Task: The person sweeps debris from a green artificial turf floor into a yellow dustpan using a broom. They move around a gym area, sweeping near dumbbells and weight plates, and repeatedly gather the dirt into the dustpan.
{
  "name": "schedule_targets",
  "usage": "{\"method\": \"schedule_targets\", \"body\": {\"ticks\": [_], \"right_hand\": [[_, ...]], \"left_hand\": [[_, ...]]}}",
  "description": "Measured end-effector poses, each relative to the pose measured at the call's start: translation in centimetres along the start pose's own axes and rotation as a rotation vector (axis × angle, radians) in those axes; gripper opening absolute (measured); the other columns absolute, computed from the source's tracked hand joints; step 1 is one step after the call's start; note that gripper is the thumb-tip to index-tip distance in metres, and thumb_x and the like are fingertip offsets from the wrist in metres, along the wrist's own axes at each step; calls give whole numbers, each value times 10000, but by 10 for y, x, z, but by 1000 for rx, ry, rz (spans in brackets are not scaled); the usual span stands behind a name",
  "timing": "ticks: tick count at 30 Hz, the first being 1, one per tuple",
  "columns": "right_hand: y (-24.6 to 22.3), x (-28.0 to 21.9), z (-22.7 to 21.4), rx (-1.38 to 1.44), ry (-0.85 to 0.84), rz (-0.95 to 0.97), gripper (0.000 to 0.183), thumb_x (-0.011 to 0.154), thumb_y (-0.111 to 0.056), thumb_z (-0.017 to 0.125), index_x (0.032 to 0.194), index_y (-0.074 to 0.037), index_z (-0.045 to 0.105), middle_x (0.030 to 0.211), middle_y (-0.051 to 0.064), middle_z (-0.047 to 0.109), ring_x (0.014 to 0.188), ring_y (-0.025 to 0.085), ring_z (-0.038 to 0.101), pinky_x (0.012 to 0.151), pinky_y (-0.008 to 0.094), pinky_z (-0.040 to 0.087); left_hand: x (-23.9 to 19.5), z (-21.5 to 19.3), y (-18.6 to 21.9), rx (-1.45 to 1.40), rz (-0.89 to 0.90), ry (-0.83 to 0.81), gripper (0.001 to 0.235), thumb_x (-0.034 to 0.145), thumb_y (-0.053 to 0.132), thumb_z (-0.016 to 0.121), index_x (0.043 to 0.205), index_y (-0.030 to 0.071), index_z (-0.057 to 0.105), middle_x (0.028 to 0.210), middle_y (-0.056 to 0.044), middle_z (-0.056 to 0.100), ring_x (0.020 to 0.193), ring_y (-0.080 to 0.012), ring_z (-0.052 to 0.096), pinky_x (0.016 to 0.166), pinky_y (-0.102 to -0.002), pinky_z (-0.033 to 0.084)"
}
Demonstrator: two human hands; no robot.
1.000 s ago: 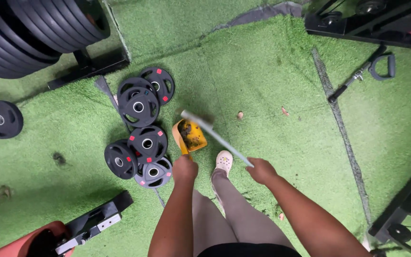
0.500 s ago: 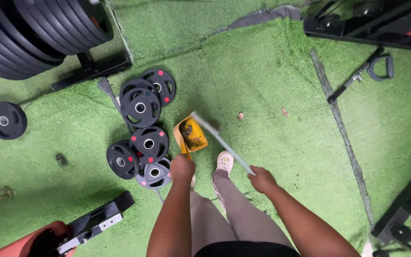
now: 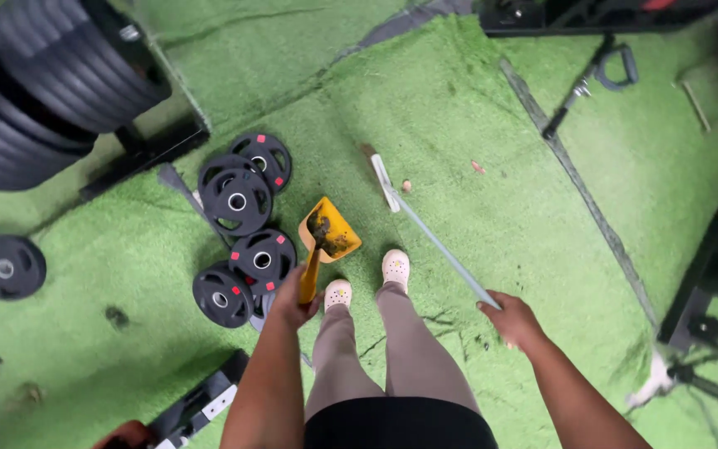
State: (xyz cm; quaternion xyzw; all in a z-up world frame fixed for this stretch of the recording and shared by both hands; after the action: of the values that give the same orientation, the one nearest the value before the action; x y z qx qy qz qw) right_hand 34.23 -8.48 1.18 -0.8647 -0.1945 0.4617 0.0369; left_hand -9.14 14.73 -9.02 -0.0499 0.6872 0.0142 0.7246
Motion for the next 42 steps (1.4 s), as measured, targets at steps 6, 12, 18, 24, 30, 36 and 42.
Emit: {"method": "schedule_targets", "body": {"ticks": [6,12,18,24,30,36,42], "right_hand": [[31,17,40,22,59,65,495,925,-410,698,1356,-167,705,1068,181,782,948,312,733,851,426,573],[37,46,163,-88,92,-13,442,941,-381,653,1319,-158,697,1196,156,741,1045,348,713,927,451,556],[-22,-21,217,113,-70,65,460,924,-370,670,1340,-174,671,1136,172,757,1022,345,736,909,434,575],[1,-66,169,78,-38,23,462,919,-366,651,1366,-247,648,1160,150,759,1018,334,750,918,427,576],[6,-10,200,0,89,8,433,930,-335,632,1336,-191,676,1188,179,731,1049,399,700,914,486,558],[10,-55,186,295,-184,142,415,975,-283,654,1377,-188,685,1030,211,780,883,340,721,828,479,562],[36,-51,154,87,-2,108,493,942,-360,660,1421,-250,609,1181,116,749,1015,278,733,926,405,563]], "left_hand": [[112,4,-1,-198,132,-134,226,955,328,553,1081,142,525,824,-146,556,551,-188,492,413,-278,373],[37,8,8,59,220,76,145,949,267,565,1061,178,545,768,-44,532,599,-187,569,445,-296,379],[71,23,4,64,337,-39,243,962,362,641,1029,156,530,760,-54,518,599,-178,536,431,-292,379],[39,17,14,42,223,93,137,936,290,607,1030,196,577,733,-42,555,594,-175,582,454,-284,388],[45,28,9,180,318,59,173,944,274,528,1083,179,568,667,-83,527,473,-182,478,396,-313,338],[47,24,-1,250,320,76,256,938,210,539,1194,208,536,642,-80,521,457,-184,487,395,-320,338],[40,24,3,228,300,81,376,923,175,513,1295,210,552,654,-69,522,472,-176,496,401,-318,347]]}}
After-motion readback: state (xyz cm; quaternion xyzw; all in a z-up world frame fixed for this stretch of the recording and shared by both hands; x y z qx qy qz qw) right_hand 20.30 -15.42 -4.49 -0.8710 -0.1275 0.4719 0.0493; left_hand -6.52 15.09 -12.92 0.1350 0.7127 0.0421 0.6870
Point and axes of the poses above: each hand's wrist, its own x-axis towards the middle knuckle, its own z-axis out of the palm, y = z × x, the point moved 10 cm from there along x, towards the middle knuckle
